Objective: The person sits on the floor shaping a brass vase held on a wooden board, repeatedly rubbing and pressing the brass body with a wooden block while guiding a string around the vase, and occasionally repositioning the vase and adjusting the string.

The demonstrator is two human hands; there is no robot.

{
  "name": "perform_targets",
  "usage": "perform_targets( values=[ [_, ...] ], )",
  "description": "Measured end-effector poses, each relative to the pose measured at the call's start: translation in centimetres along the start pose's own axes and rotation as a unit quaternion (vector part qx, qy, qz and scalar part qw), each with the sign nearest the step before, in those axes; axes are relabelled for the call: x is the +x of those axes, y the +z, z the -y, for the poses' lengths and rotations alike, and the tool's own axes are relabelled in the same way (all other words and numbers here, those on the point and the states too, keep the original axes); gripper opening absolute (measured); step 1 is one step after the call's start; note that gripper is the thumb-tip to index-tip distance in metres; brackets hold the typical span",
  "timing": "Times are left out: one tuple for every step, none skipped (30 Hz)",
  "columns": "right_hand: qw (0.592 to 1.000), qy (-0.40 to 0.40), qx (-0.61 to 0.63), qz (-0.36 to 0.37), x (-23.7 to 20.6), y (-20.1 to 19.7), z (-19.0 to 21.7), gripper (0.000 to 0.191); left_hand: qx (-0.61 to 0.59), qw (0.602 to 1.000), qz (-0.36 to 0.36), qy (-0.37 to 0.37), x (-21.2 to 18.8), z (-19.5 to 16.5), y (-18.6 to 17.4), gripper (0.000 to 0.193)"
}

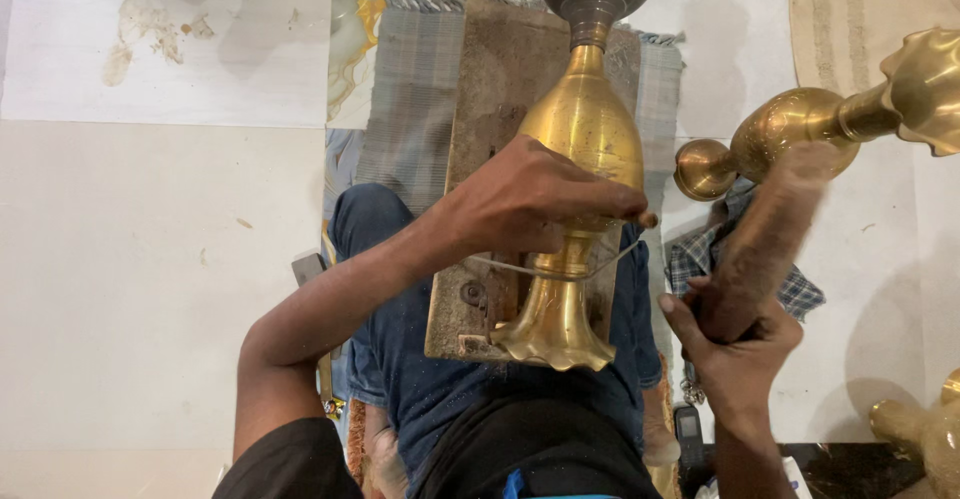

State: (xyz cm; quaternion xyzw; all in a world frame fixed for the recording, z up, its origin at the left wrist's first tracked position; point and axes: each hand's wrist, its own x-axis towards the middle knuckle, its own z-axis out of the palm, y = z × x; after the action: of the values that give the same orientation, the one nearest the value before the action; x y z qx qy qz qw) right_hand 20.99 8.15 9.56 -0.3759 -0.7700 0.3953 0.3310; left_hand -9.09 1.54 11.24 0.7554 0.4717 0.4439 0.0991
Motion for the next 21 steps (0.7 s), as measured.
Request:
perform_targets(
  values=[
    [0.999,-0.011,-0.041,-0.021,-0.1,-0.4,0.6,0.016,0.016,1.0,-0.001,0.011,0.1,0.2,0.2,0.058],
    [0.995,-0.021,-0.083,-0.042,-0.2,-0.7,1.0,0.013,0.031,0.999,-0.002,0.021,0.2,0.3,0.5,0.057],
    [0.99,-0.006,-0.139,-0.04,-0.4,-1.0,1.5,0.017,0.049,0.998,0.022,0.02,0.2,0.4,0.7,0.057],
    [0.98,0.008,-0.193,-0.036,-0.5,-1.1,1.7,0.021,0.068,0.997,0.045,0.018,0.3,0.7,0.7,0.058],
    [0.968,0.021,-0.247,-0.033,-0.7,-1.3,1.8,0.026,0.088,0.994,0.067,0.017,0.4,0.9,0.7,0.059],
    [0.981,-0.017,-0.185,-0.048,-0.9,-1.1,1.6,0.019,0.074,0.994,0.076,0.025,0.5,1.0,0.7,0.058],
    [0.989,-0.055,-0.121,-0.065,-1.1,-0.6,1.3,0.012,0.06,0.994,0.084,0.035,0.6,1.1,0.6,0.057],
    [0.991,-0.095,-0.056,-0.079,-1.4,-0.2,0.8,0.008,0.047,0.994,0.092,0.045,0.9,1.2,0.5,0.055],
    [0.988,-0.088,-0.097,-0.081,-1.7,0.1,0.3,0.015,0.053,0.992,0.106,0.054,1.2,1.2,0.4,0.053],
    [0.984,-0.081,-0.137,-0.082,-2.0,0.5,-0.4,0.022,0.059,0.989,0.119,0.063,1.7,1.3,0.4,0.051],
    [0.978,-0.073,-0.176,-0.084,-2.3,0.7,-0.9,0.029,0.066,0.986,0.135,0.072,2.1,1.2,0.3,0.049],
    [0.985,-0.066,-0.122,-0.103,-2.9,1.5,-1.5,0.023,0.075,0.981,0.162,0.079,2.5,1.0,0.4,0.05],
    [0.988,-0.064,-0.066,-0.121,-3.3,2.4,-2.1,0.018,0.087,0.975,0.186,0.086,3.0,1.0,0.3,0.051],
    [0.989,-0.06,-0.012,-0.133,-3.7,2.8,-2.5,0.016,0.098,0.969,0.209,0.088,3.2,0.8,0.2,0.052],
    [0.992,-0.032,-0.019,-0.119,-4.1,3.0,-2.8,0.013,0.07,0.976,0.185,0.09,3.3,0.7,0.0,0.045],
    [0.994,-0.005,-0.025,-0.106,-4.4,3.3,-3.0,0.013,0.044,0.981,0.161,0.093,3.6,0.9,-0.5,0.038],
    [0.995,0.023,-0.032,-0.095,-4.8,3.5,-3.2,0.016,0.017,0.985,0.138,0.098,3.8,1.0,-0.8,0.031],
    [0.994,0.037,-0.027,-0.099,-5.0,3.7,-3.4,0.016,0.004,0.986,0.135,0.098,4.1,1.1,-1.2,0.038],
    [0.993,0.052,-0.022,-0.103,-5.2,3.8,-3.5,0.016,-0.01,0.986,0.132,0.098,4.4,1.2,-1.7,0.046],
    [0.992,0.072,-0.019,-0.104,-5.4,3.8,-3.7,0.015,-0.029,0.986,0.13,0.095,4.5,1.1,-1.8,0.053],
    [0.992,0.079,-0.018,-0.098,-5.5,3.8,-3.8,0.016,-0.015,0.985,0.131,0.108,4.8,1.1,-2.0,0.047]
  ],
)
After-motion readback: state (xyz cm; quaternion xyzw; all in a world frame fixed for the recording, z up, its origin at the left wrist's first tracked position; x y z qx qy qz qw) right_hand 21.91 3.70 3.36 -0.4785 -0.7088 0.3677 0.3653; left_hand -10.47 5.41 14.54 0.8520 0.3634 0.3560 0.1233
